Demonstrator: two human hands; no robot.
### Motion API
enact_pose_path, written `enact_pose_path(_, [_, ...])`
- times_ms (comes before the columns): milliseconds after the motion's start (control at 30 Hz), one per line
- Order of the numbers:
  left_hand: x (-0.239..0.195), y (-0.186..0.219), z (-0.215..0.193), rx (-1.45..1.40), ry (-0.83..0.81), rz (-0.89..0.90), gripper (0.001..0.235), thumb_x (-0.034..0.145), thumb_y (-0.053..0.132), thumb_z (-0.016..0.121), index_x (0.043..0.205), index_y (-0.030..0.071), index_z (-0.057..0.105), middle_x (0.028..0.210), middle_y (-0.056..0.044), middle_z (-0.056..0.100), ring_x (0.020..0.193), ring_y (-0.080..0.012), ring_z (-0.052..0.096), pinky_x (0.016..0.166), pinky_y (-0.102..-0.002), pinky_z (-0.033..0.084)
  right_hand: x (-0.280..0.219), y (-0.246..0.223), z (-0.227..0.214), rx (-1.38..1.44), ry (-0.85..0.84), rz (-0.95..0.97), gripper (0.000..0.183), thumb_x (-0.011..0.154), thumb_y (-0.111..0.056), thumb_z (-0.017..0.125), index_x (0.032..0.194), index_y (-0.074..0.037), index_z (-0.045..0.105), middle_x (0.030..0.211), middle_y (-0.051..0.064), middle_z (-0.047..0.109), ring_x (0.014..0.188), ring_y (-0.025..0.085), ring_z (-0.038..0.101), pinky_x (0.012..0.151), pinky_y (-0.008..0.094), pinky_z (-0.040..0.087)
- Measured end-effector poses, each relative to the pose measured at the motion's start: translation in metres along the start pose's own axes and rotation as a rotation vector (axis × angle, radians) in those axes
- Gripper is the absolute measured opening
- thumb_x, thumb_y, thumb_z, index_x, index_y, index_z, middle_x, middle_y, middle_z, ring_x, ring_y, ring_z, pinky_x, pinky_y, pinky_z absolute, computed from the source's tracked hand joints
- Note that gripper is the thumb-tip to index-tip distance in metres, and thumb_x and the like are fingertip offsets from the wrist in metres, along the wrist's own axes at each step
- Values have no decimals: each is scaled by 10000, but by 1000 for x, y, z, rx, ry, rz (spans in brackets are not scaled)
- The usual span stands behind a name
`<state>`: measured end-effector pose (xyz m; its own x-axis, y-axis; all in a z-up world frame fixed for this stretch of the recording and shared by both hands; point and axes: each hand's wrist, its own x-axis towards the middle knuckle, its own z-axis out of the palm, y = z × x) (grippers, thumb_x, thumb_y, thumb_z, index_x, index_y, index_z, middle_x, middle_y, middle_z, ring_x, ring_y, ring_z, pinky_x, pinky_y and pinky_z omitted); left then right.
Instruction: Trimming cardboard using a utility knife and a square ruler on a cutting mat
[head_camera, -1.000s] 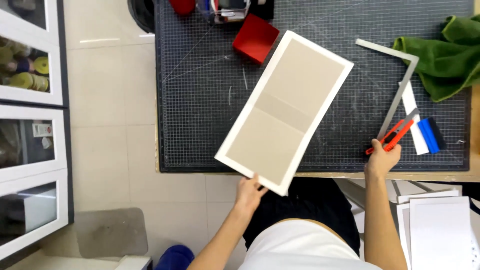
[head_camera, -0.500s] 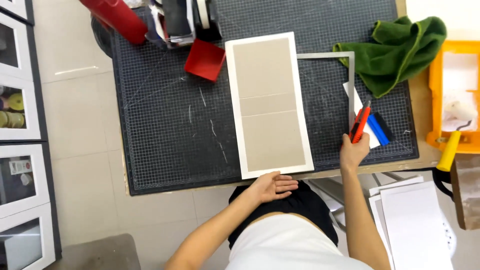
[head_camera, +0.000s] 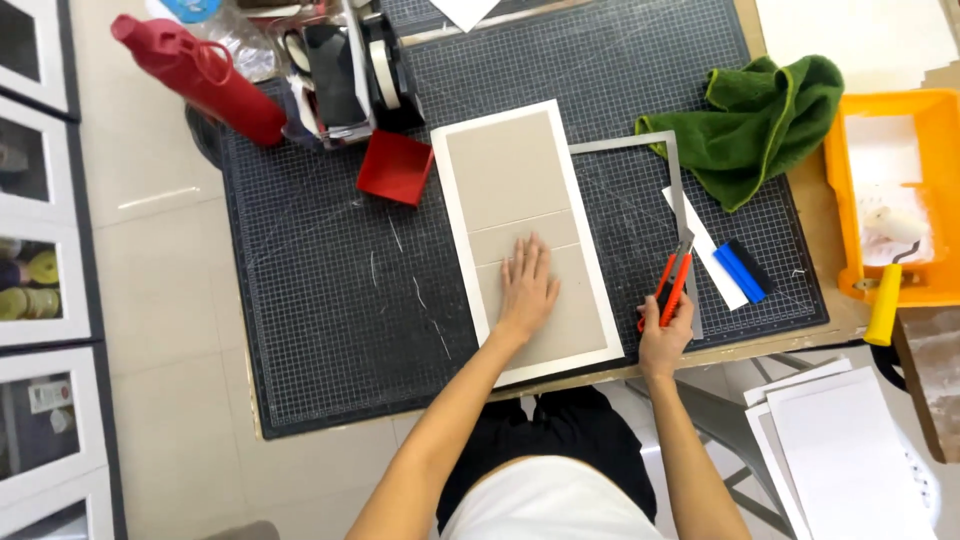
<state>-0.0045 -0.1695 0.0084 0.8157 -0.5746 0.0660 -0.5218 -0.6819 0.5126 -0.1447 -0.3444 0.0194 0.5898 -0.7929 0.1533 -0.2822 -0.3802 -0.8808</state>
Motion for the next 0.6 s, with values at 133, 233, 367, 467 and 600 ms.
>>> enact_pose_path(133, [16, 0, 20, 116, -3, 28, 618, 996, 364, 475, 1531, 69, 379, 1631, -185, 288, 1509, -396, 242, 1152, -646, 209, 6, 24, 3, 1, 11, -48, 365, 1013, -137, 704, 1291, -8, 506, 893, 166, 710, 746, 283, 707, 650, 395, 558])
enact_pose_path(233, [11, 2, 27, 170, 48, 11, 622, 987, 404, 472, 1530, 113, 387, 1626, -152, 315, 1516, -361, 255, 1151, -644, 216, 2, 30, 2, 50, 3, -81, 323, 1065, -162, 615, 1311, -1, 482, 892, 173, 697, 722, 279, 700, 626, 375, 552])
enact_pose_path(367, [15, -4, 36, 215, 100, 19, 641, 975, 437, 461, 1540, 146, 378, 1635, -135, 307, 1524, -342, 249, 1151, -645, 222, 3, 12, 5, 56, 17, -125, 268, 1104, -177, 527, 1293, 10, 498, 898, 180, 687, 700, 272, 697, 582, 359, 545])
enact_pose_path(467, [14, 0, 33, 203, 136, 23, 631, 961, 426, 477, 1518, 134, 416, 1612, -145, 352, 1505, -347, 294, 1134, -649, 250, 6, 28, 5, 100, 8, -82, 261, 1110, -172, 504, 1294, 12, 485, 920, 182, 678, 727, 268, 693, 612, 347, 552])
enact_pose_path(600, [15, -1, 33, 231, 71, 14, 659, 963, 455, 470, 1541, 153, 373, 1646, -122, 287, 1528, -334, 244, 1153, -638, 237, 5, 29, 6, 160, 3, -59, 244, 1116, -132, 483, 1293, 32, 455, 935, 193, 675, 738, 260, 694, 650, 336, 567])
